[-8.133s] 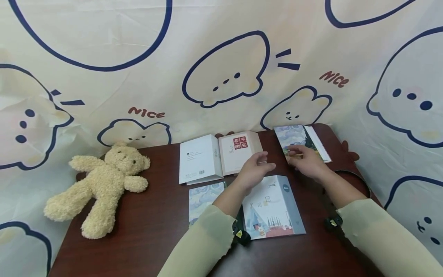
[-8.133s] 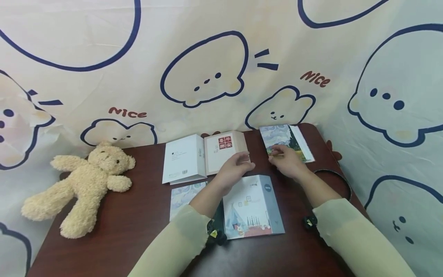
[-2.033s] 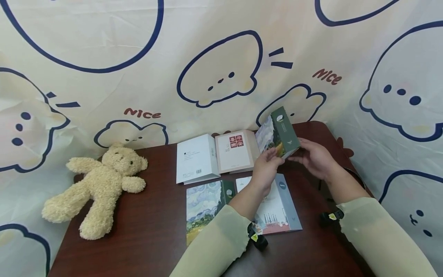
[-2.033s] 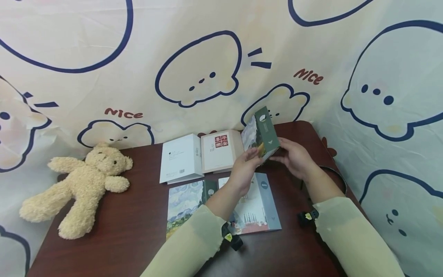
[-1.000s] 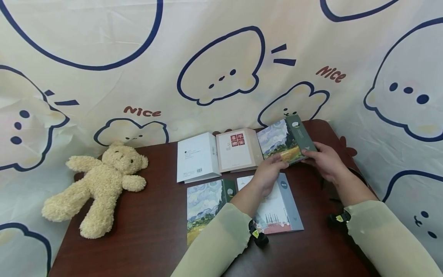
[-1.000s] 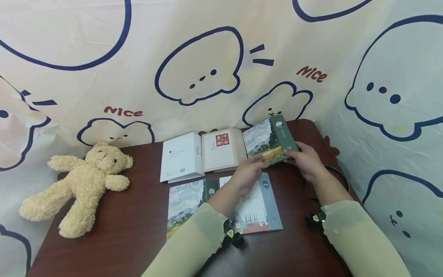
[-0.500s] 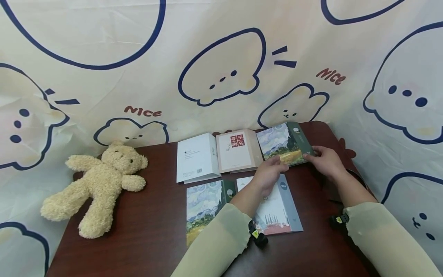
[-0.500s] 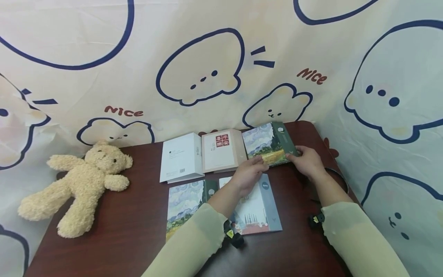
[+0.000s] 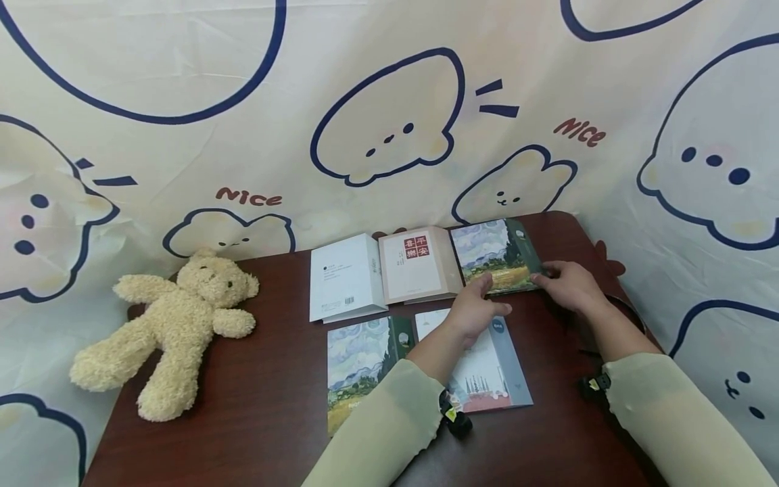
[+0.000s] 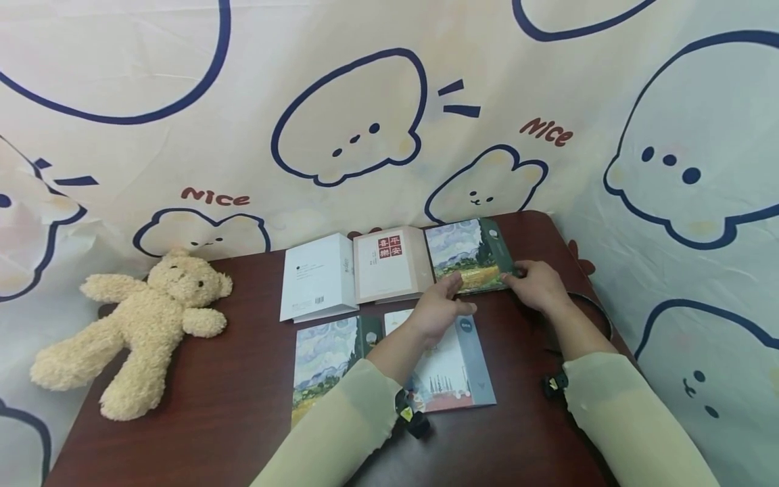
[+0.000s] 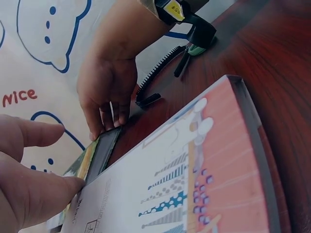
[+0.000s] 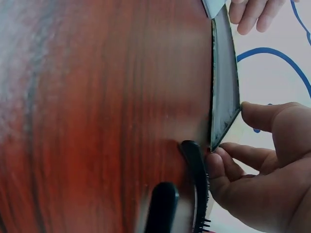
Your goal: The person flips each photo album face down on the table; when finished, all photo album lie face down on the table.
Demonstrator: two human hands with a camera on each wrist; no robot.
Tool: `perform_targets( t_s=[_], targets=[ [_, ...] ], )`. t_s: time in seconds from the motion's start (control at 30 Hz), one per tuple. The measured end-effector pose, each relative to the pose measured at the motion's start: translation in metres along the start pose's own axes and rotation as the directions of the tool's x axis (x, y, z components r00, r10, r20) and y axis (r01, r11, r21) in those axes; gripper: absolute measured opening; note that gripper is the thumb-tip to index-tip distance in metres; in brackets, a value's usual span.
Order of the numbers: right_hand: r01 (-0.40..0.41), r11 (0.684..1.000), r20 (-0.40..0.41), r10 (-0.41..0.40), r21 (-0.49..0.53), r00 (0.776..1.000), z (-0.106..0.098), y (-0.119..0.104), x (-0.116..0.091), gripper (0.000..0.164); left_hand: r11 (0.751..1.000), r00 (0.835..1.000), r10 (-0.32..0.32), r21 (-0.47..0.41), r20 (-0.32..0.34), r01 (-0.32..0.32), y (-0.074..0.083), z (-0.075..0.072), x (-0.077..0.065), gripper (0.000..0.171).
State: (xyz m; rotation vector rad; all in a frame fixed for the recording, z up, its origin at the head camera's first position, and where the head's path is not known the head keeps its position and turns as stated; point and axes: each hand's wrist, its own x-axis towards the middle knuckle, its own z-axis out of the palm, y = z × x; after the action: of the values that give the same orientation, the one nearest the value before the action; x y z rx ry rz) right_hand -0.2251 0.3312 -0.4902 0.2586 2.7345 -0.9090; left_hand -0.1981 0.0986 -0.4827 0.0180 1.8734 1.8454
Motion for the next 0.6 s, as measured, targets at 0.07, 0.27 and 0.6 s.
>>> perform_targets(
  t_s=[0.07, 0.27, 0.6],
  targets=[
    [-0.001, 1.000, -0.001, 0.001, -0.001, 1.000, 0.000, 0.000, 0.001, 0.075, 1.000, 1.000, -0.004, -0.004, -0.006, 0.004, 0.000, 0.000, 0.001, 0.077],
    [-0.014, 1.000, -0.001, 0.014, 0.007, 1.000, 0.001, 0.000, 0.004, 0.074, 1.000, 1.000, -0.003, -0.027, -0.003, 0.003, 0.000, -0.003, 0.003, 0.076],
    [0.065, 0.998, -0.075, -0.063, 0.025, 0.995, 0.004, -0.002, -0.003, 0.068, 0.999, 0.997, 0.036, -0.023, 0.073, -0.035, 0.013, -0.027, -0.010, 0.074]
  ],
)
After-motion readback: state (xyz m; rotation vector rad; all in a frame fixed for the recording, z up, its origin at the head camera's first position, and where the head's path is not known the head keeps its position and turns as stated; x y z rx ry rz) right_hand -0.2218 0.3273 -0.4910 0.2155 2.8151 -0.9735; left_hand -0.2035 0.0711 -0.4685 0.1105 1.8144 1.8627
